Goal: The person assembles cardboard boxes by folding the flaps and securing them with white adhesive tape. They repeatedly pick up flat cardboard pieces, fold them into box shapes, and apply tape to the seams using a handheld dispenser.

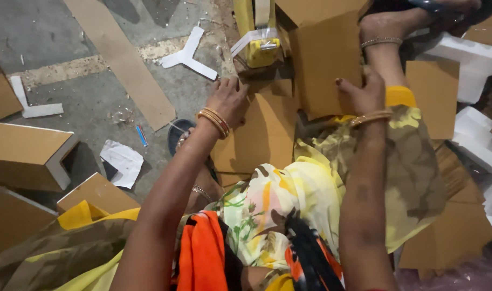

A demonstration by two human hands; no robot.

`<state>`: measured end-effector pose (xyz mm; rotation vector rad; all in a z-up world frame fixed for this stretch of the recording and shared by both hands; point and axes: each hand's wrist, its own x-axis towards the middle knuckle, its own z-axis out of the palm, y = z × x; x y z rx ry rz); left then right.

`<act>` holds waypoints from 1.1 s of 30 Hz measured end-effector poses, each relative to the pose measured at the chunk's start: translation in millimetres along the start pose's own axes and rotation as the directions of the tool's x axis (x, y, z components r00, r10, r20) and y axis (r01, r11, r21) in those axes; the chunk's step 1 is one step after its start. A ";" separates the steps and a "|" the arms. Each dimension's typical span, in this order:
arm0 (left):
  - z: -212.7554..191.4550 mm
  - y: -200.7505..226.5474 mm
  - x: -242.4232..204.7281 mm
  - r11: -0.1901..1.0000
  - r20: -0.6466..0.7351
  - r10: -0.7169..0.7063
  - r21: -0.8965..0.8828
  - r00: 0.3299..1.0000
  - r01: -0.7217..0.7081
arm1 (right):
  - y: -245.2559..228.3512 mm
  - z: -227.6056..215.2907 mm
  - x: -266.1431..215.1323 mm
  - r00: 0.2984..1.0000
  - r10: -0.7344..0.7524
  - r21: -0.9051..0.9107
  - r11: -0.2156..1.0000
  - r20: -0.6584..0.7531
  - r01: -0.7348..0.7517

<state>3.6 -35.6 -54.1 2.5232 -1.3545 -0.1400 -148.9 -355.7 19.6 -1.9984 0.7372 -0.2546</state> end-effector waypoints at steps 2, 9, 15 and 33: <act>1.5 -1.3 0.5 1.000 -0.003 -0.008 0.009 1.000 0.008 | -12.2 -13.4 -8.1 1.000 -0.017 -0.013 1.000 -0.018 0.017; -7.8 4.9 0.2 0.999 0.049 -0.018 0.036 0.999 0.016 | -12.5 -15.8 -2.2 0.999 0.045 -0.028 0.999 0.009 -0.045; -14.3 4.4 -2.2 1.000 0.077 -0.028 0.006 0.997 0.027 | 12.1 19.7 3.7 0.981 -0.185 -0.473 0.871 -0.063 0.134; -0.7 -0.5 1.7 0.996 -0.105 -0.015 0.085 0.994 0.024 | 46.5 31.7 0.0 0.925 -0.295 -0.547 0.828 -0.240 0.123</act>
